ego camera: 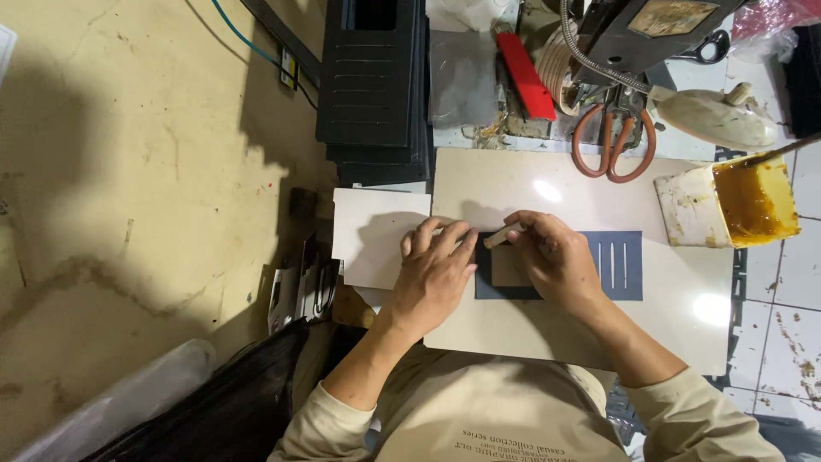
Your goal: The person picks up a dark leather frame piece with slotted cutouts, applies glue from a yellow glue pot using a small applicator stick along the frame edges, then lays a translucent mesh panel into the glued window and presses it down to bond. They repeat this gluing and panel-setting cycle on successive leather pieces at the workbench.
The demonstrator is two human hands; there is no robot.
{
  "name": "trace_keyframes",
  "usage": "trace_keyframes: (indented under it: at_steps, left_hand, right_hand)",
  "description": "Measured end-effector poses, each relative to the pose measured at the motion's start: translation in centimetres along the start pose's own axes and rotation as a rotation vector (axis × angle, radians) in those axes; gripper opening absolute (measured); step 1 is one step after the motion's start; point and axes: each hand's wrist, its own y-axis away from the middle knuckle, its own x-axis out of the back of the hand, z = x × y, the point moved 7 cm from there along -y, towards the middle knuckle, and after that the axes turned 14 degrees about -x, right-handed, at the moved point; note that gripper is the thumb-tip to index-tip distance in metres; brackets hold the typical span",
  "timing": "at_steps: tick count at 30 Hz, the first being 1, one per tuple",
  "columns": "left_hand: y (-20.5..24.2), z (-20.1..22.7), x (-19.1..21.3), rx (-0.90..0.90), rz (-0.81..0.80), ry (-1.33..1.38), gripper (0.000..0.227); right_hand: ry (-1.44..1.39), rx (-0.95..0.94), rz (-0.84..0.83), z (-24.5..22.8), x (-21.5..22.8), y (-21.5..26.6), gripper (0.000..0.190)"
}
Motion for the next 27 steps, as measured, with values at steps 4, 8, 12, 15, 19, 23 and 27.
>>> trace_keyframes:
  at_steps: [4,8,12,15,19,23,27]
  left_hand:
    - [0.3,-0.4,-1.0,-0.011,-0.009,-0.003,0.05]
    - [0.5,-0.6,-1.6,-0.008,-0.023,-0.016,0.052]
    - [0.4,-0.6,-1.4,0.008,-0.057,-0.015,0.051]
    - [0.4,-0.7,-1.4,0.012,-0.064,-0.02,0.052]
    - [0.4,-0.7,-1.7,0.005,-0.066,-0.033,0.055]
    - [0.0,-0.5,-0.9,0.023,-0.017,0.001,0.053]
    - [-0.5,-0.9,-1.3,0.027,-0.025,0.086,0.053]
  right_hand:
    - [0.056,0.009,0.018,-1.2,0.1,0.1,0.02]
    - [0.123,0.002,0.018,-1.4,0.1,0.5,0.02]
    - [0.177,0.114,0.007,-0.9,-0.2,1.4,0.022]
    - [0.231,0.17,-0.027,-1.4,-0.5,2.2,0.025]
    - [0.267,0.239,-0.065,-2.6,-0.5,3.4,0.025]
    - [0.312,0.35,-0.126,-3.4,-0.7,4.6,0.022]
    - [0.291,0.322,-0.153,-4.1,0.9,4.9,0.023]
